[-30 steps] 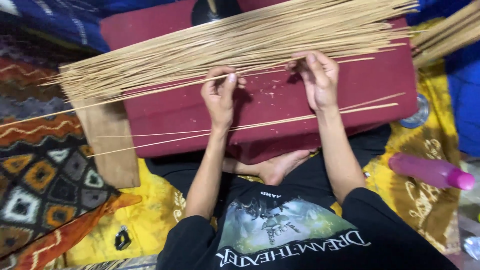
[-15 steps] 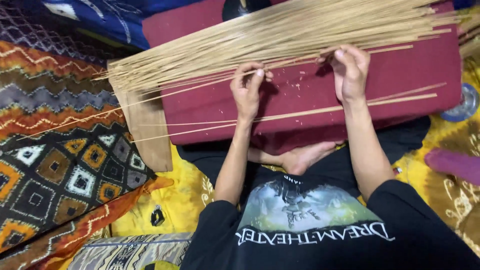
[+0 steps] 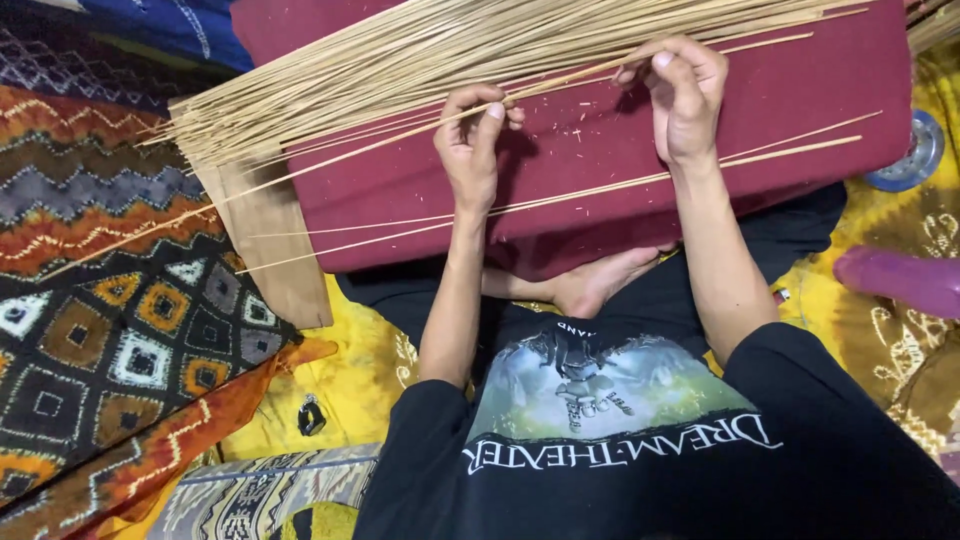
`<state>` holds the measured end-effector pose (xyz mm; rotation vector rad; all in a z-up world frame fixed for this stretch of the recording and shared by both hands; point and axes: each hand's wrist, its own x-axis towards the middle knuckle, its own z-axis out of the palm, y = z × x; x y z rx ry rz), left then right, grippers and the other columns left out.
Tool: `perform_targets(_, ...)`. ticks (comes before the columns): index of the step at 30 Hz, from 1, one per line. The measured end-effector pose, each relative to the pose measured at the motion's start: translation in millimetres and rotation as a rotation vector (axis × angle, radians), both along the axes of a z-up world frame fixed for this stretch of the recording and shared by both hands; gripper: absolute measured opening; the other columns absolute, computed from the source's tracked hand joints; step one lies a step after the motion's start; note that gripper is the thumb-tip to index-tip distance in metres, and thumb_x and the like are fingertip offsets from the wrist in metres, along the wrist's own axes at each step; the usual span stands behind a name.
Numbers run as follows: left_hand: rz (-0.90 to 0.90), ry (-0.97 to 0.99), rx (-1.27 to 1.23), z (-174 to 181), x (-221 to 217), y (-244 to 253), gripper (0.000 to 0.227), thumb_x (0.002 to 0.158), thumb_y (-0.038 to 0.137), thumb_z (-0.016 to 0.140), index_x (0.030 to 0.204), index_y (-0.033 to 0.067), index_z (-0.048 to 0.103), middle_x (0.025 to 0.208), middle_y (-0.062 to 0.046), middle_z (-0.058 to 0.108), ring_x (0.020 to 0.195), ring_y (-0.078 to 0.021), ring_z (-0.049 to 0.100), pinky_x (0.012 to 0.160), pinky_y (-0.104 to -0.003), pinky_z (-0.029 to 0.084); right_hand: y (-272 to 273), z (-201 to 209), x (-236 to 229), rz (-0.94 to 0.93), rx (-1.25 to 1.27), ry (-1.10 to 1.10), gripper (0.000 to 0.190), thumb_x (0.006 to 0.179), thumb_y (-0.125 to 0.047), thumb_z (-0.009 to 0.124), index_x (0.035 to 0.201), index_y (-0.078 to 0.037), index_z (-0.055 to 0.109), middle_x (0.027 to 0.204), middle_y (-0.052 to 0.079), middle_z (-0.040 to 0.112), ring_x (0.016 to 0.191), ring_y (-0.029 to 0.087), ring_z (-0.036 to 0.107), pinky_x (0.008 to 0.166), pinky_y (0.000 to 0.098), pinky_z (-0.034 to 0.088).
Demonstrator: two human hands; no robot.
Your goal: Picking up thin wooden sticks from a pile and placing them onto a red mat for sorting or preparation.
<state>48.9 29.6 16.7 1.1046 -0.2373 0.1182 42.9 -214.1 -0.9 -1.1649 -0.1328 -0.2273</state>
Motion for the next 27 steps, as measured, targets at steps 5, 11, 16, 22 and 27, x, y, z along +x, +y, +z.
perform_targets(5, -0.013, 0.011, -0.025, 0.7, -1.0, -0.2, 0.012, 0.100, 0.000, 0.061, 0.112, 0.0028, 0.062, 0.100, -0.011, 0.068, 0.086, -0.0181, 0.070, 0.080, -0.029, 0.060, -1.9, -6.4, 1.5, -0.042, -0.011, -0.017, 0.014, 0.102, -0.008, 0.057, 0.104, -0.002, 0.069, 0.091, 0.010, 0.068, 0.079, 0.018, 0.065, 0.083, 0.0311, 0.060)
perform_targets(11, -0.029, 0.012, -0.016, -2.2, 0.2, -1.0, 0.014, 0.100, 0.001, 0.062, 0.114, 0.0024, 0.062, 0.098, -0.012, 0.069, 0.086, -0.0178, 0.070, 0.081, -0.029, 0.062, -5.3, -7.9, -0.1, -0.088, 0.026, 0.019, 0.012, 0.102, -0.005, 0.056, 0.098, -0.004, 0.068, 0.088, 0.009, 0.069, 0.076, 0.017, 0.065, 0.081, 0.0299, 0.060)
perform_targets(16, -0.037, 0.018, -0.024, -3.5, -0.6, -0.6, 0.015, 0.100, 0.002, 0.065, 0.115, 0.0023, 0.062, 0.098, -0.011, 0.070, 0.086, -0.0169, 0.069, 0.080, -0.029, 0.061, -2.8, -7.0, 1.0, -0.035, 0.045, -0.015, 0.015, 0.102, -0.011, 0.059, 0.107, -0.004, 0.070, 0.094, 0.009, 0.069, 0.084, 0.018, 0.068, 0.086, 0.0285, 0.061)
perform_targets(22, -0.014, -0.004, -0.001, -2.1, -0.9, -0.5, 0.013, 0.101, 0.004, 0.063, 0.114, 0.0038, 0.063, 0.094, -0.010, 0.070, 0.084, -0.0179, 0.071, 0.079, -0.030, 0.063, -2.9, -1.4, 0.8, 0.023, 0.062, 0.013, 0.008, 0.108, -0.010, 0.063, 0.111, -0.005, 0.069, 0.098, 0.007, 0.070, 0.088, 0.015, 0.070, 0.088, 0.0264, 0.062)
perform_targets(27, 0.007, 0.034, 0.026, -2.6, -2.9, 0.5, 0.015, 0.101, 0.003, 0.064, 0.115, 0.0036, 0.061, 0.098, -0.008, 0.068, 0.088, -0.0175, 0.071, 0.082, -0.029, 0.061, -6.4, -0.7, -0.6, -0.008, 0.149, 0.085, 0.013, 0.105, -0.013, 0.062, 0.112, -0.005, 0.069, 0.097, 0.006, 0.068, 0.088, 0.014, 0.067, 0.084, 0.0261, 0.059)
